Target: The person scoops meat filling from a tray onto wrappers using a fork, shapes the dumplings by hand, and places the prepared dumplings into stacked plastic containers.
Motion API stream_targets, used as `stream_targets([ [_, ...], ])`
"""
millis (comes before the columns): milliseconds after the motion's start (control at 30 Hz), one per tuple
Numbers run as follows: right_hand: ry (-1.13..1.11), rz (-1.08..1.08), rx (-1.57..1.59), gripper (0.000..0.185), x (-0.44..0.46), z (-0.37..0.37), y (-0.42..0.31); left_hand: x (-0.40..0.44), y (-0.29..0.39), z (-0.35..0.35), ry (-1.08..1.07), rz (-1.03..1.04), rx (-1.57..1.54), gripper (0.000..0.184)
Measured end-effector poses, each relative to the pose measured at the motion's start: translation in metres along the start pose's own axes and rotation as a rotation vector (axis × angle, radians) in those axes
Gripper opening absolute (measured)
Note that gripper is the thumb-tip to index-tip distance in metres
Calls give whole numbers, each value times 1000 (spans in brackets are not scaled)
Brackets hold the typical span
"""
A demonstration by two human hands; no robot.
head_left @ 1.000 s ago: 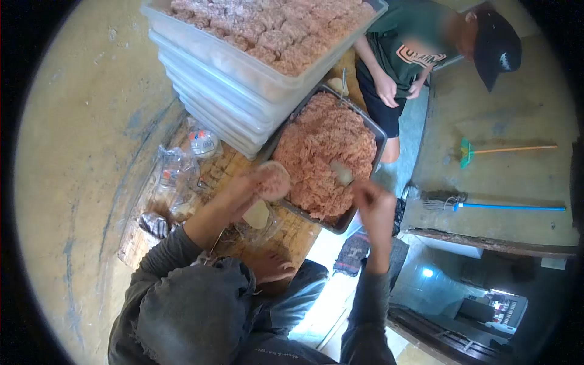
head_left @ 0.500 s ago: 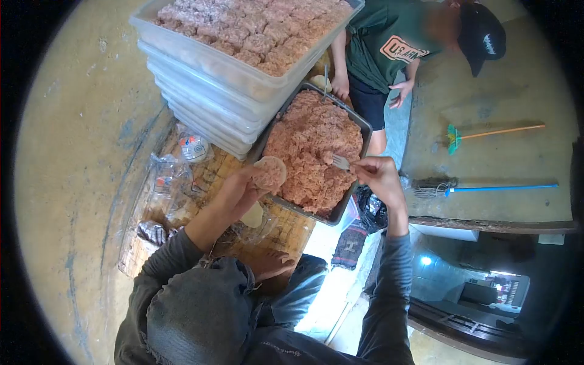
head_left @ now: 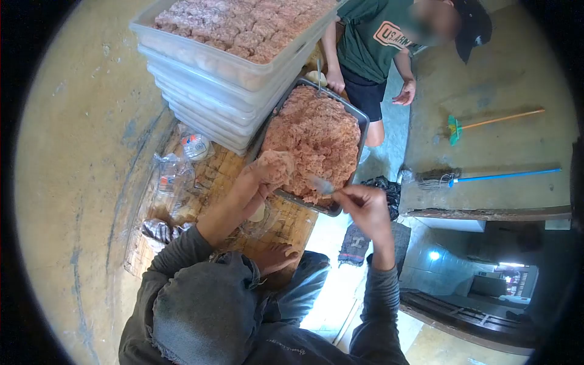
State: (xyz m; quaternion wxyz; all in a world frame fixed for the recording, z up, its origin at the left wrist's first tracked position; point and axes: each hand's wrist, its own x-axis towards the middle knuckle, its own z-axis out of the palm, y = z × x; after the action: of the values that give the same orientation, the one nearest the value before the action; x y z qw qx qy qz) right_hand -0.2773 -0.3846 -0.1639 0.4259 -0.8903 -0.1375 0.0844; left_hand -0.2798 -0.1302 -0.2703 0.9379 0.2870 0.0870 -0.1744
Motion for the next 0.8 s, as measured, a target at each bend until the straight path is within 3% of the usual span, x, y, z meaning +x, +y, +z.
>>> stream_targets([
  [67,-13,18,46,12,-13,15,-8,-2,1,9,15,-35,-259,36],
  [167,217,-10,-56,12,-16,42,-9,2,-15,22,-31,-14,-343,33],
  [367,427,-88,-155,10,-26,69,-9,1,-20,41,57,-14,-267,33],
  [533,590,-145,-310,13,-22,80,34,27,-47,14,50,-24,-245,36],
  [600,554,137,-292,17,-20,62,54,37,-56,4,48,36,-201,37],
  [633,566,143,-143,23,-23,59,65,38,-58,-2,78,6,-170,39],
  [700,391,299,-184,27,-48,59,106,43,-57,-7,99,-19,-134,40],
  [767,422,411,-61,30,-75,64,125,45,-61,-11,222,47,-78,42],
  [800,453,345,-160,24,-82,62,113,45,-52,0,222,50,-88,42],
])
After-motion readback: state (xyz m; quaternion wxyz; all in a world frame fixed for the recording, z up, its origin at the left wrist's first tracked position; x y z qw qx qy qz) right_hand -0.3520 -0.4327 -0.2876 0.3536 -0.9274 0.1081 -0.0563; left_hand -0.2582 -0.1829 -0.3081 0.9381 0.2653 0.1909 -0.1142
